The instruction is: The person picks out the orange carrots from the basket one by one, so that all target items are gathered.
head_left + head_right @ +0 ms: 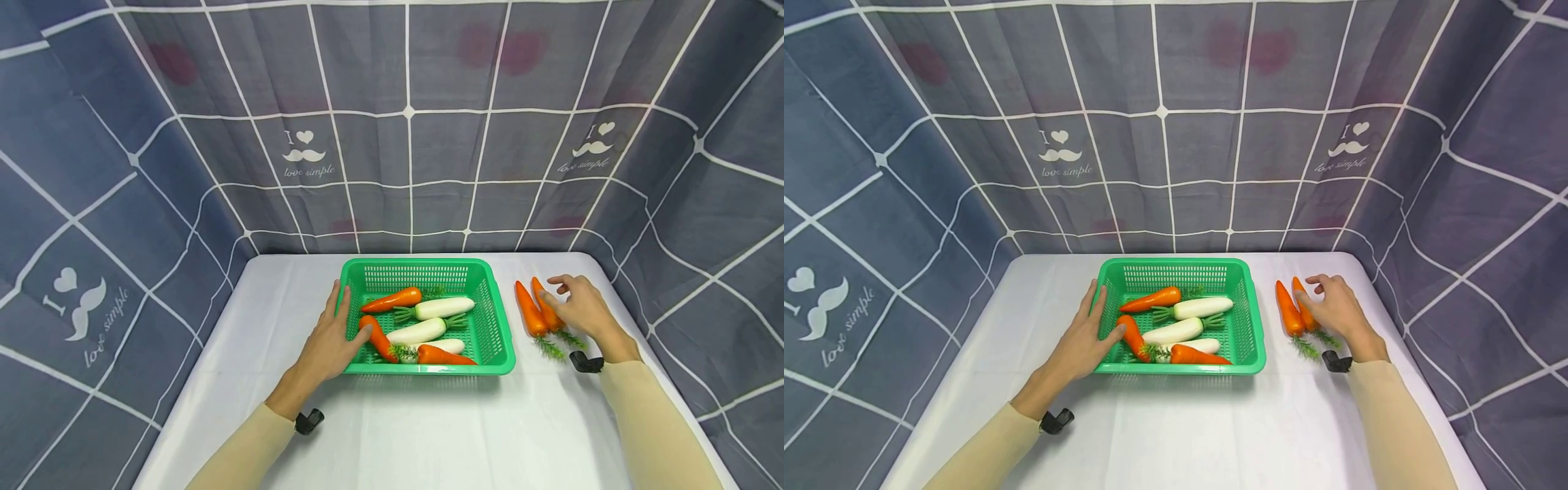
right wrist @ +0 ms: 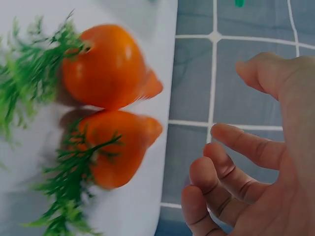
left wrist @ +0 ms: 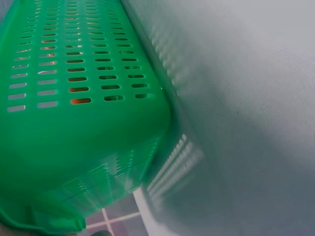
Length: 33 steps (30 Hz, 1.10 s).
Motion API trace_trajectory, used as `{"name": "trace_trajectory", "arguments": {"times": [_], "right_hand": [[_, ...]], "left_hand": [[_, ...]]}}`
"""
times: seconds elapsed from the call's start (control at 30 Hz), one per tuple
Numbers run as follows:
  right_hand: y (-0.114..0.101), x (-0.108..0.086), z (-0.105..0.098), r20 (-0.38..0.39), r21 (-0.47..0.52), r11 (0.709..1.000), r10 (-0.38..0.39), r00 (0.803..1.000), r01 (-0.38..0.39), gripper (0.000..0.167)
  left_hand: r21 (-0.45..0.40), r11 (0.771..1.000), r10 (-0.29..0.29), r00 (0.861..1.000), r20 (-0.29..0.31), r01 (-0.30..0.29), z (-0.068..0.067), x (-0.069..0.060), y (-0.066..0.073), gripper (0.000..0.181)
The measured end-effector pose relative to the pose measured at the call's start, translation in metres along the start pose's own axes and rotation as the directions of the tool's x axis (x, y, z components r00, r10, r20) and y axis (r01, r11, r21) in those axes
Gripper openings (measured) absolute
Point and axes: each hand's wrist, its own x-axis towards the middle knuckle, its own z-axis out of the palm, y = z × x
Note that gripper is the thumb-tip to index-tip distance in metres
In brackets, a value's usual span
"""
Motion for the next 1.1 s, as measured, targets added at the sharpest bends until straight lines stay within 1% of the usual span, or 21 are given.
{"name": "trace_trajectory", "arguments": {"times": [0.27,0.37,0.73,0.93,1.1], "right_hand": [[-0.022,0.004,-0.004,-0.046,-0.019,0.998,-0.057,0.997,0.057,0.062],[-0.029,0.005,-0.005,-0.05,-0.027,0.997,-0.076,0.996,0.074,0.061],[-0.063,0.001,-0.014,-0.034,-0.036,0.988,-0.154,0.988,0.153,0.053],[-0.081,-0.003,-0.017,-0.023,-0.051,0.984,-0.17,0.985,0.169,0.053],[-0.095,-0.007,-0.019,-0.001,-0.038,0.98,-0.197,0.98,0.197,0.052]], "left_hand": [[-0.006,1.0,0.001,1.0,-0.003,-0.001,-0.001,-0.001,-0.001,0.102],[-0.01,1.0,0.002,1.0,-0.003,-0.002,-0.001,-0.002,-0.001,0.102],[-0.014,1.0,0.007,1.0,-0.009,-0.007,-0.001,-0.001,0.0,0.101],[-0.009,1.0,0.004,1.0,-0.008,-0.004,-0.001,-0.001,0.0,0.101],[-0.008,1.0,0.002,1.0,-0.003,-0.002,-0.001,-0.001,0.001,0.101]]}}
